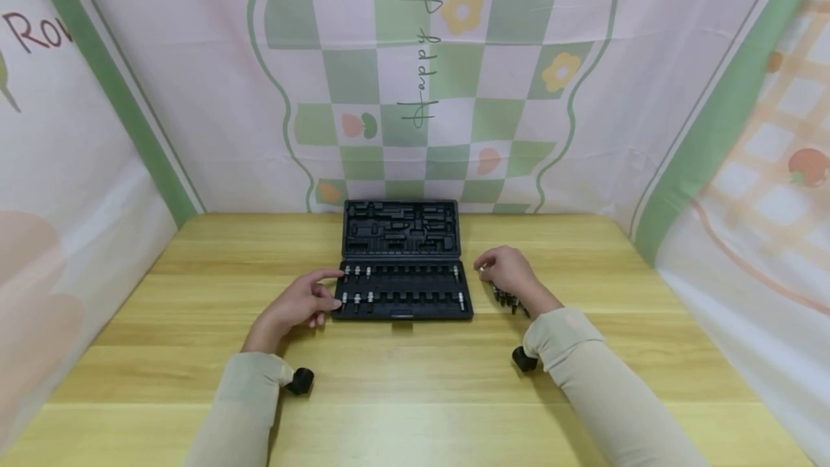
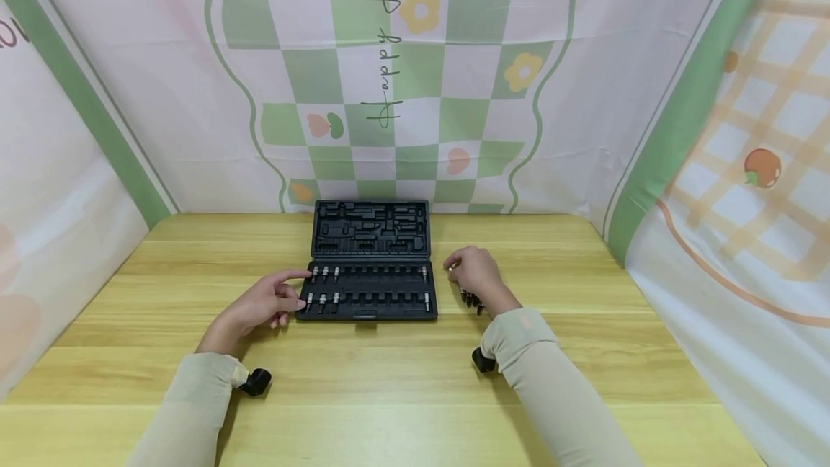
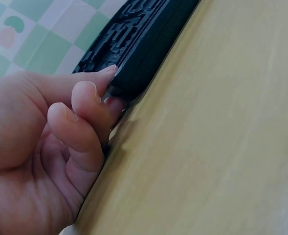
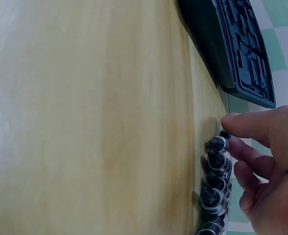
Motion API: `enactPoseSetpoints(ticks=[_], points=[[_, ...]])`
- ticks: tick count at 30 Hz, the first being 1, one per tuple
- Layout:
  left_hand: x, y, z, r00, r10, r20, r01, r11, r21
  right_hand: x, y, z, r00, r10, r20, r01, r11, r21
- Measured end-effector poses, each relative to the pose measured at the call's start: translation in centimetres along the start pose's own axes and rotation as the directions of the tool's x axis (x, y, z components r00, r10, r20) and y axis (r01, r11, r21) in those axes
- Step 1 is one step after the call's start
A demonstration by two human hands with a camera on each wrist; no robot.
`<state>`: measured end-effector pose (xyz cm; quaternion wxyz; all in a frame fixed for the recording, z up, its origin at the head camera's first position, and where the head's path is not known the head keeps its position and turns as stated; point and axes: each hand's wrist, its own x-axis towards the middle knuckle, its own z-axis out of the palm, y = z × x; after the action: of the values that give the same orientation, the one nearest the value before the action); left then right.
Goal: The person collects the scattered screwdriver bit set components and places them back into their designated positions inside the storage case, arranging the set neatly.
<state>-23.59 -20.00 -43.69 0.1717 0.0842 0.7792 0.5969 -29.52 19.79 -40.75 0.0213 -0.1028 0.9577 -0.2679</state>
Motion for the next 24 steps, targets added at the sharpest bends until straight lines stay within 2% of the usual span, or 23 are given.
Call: enactPoseSetpoints(ticks=[16,24], points=[[0.2,0.0,0.0,1.000,-0.018,-0.021,0.018,1.000,0.002,0.4,-0.4,0.6,0.989,0.043,-0.139,-0.027,0.993,0.116],[0.1,0.0,0.0,1.000,-0.014,-0.018,0.014,1.000,0.005,0.4,-1.1,0.8,0.985,0.085,-0.150,-0.054,0.977,0.206]])
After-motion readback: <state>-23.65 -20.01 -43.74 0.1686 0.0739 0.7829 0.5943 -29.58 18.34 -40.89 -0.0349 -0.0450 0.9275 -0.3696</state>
